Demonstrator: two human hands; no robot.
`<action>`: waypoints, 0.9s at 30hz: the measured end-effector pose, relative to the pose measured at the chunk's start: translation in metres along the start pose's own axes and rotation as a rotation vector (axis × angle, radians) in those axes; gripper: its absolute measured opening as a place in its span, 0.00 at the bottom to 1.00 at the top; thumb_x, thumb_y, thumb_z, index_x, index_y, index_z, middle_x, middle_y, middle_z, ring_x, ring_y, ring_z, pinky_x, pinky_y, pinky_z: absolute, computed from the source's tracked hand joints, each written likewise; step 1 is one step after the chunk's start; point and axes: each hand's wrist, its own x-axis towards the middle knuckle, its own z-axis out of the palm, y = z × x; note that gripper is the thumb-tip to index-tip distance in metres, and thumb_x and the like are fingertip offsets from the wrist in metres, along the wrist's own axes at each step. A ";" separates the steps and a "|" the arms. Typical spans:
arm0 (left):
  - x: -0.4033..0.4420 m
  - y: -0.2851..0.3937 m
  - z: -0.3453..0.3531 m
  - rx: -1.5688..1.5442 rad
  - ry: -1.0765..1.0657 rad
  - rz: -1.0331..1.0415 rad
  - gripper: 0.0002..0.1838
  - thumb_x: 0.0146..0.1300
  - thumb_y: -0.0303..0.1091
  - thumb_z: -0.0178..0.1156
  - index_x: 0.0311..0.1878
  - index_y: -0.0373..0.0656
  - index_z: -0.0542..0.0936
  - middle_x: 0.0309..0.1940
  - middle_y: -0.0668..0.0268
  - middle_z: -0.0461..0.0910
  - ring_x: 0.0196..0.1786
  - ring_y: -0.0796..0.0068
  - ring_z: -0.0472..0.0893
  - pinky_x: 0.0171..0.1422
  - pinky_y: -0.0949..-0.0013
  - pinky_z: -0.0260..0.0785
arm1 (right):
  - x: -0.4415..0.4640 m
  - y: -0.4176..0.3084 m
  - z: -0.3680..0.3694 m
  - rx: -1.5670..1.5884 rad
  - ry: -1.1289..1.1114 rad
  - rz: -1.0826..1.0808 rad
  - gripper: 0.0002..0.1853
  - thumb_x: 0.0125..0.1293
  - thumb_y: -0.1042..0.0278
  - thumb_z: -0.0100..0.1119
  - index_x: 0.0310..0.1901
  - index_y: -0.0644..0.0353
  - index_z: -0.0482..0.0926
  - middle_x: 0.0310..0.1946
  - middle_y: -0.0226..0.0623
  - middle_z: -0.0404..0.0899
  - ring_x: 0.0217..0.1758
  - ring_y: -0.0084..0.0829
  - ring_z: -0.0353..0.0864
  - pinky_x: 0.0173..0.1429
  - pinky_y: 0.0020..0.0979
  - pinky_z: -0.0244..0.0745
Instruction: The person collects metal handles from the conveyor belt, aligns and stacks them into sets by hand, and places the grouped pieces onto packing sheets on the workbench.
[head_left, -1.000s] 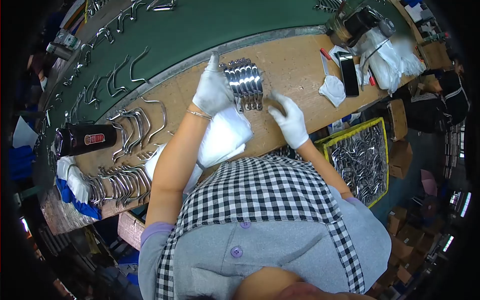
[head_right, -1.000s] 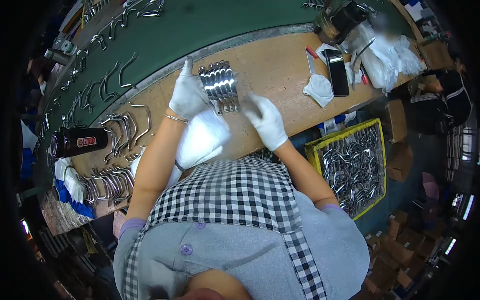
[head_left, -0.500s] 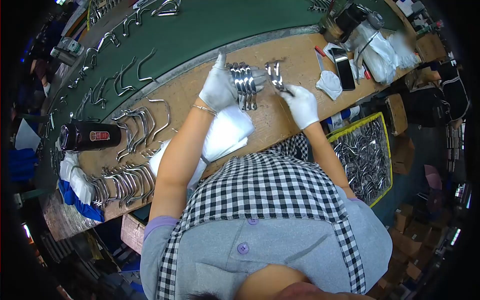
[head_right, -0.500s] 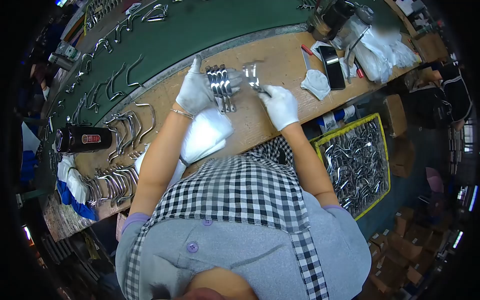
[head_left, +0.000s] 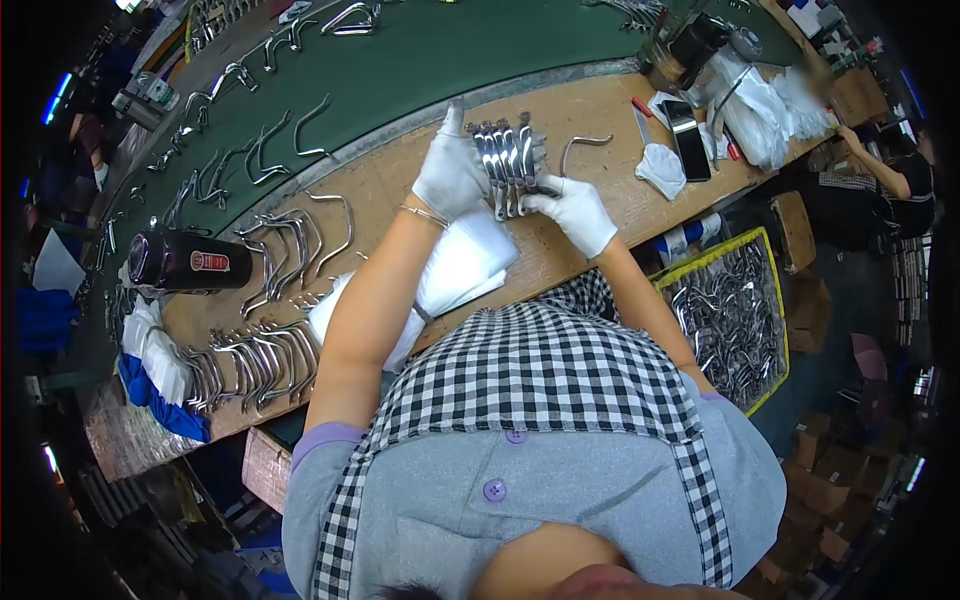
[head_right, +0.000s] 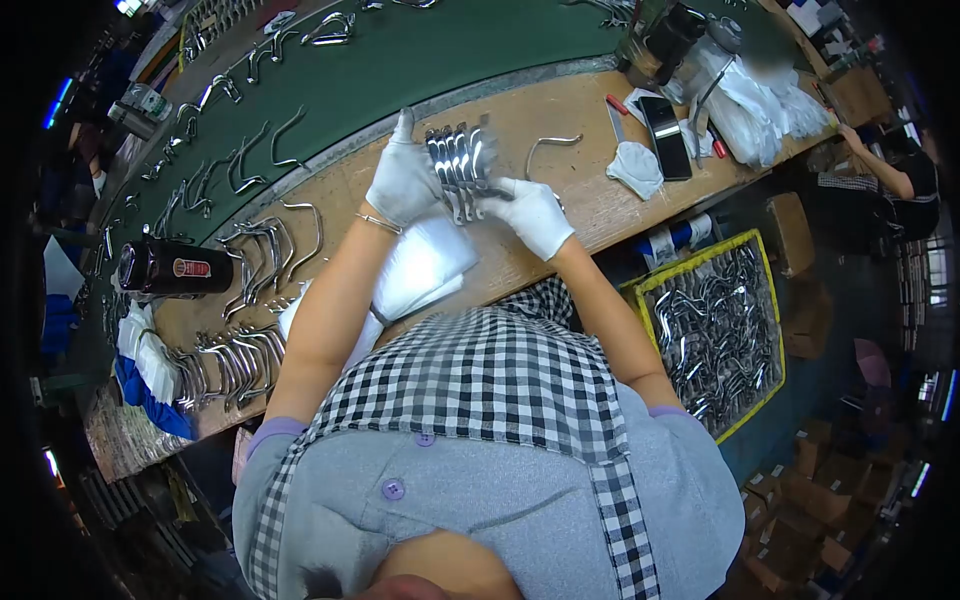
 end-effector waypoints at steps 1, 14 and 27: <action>0.000 0.000 0.001 0.005 0.007 0.006 0.54 0.61 0.74 0.35 0.66 0.24 0.55 0.61 0.40 0.66 0.64 0.48 0.68 0.70 0.48 0.60 | 0.001 -0.005 0.000 0.007 -0.033 0.032 0.19 0.54 0.58 0.65 0.44 0.60 0.83 0.40 0.42 0.84 0.44 0.31 0.83 0.52 0.27 0.72; -0.008 -0.005 0.004 0.322 0.016 0.035 0.29 0.68 0.47 0.49 0.61 0.29 0.67 0.56 0.44 0.73 0.58 0.51 0.76 0.65 0.50 0.65 | 0.011 -0.004 0.022 0.303 -0.106 0.123 0.12 0.56 0.72 0.64 0.42 0.67 0.83 0.34 0.38 0.85 0.37 0.20 0.81 0.46 0.23 0.74; 0.000 0.000 -0.009 0.636 0.335 0.177 0.14 0.67 0.39 0.57 0.44 0.36 0.78 0.35 0.63 0.82 0.34 0.74 0.83 0.36 0.70 0.77 | 0.023 -0.005 0.016 0.106 -0.014 0.157 0.14 0.58 0.66 0.65 0.43 0.65 0.83 0.34 0.33 0.85 0.35 0.18 0.78 0.43 0.23 0.71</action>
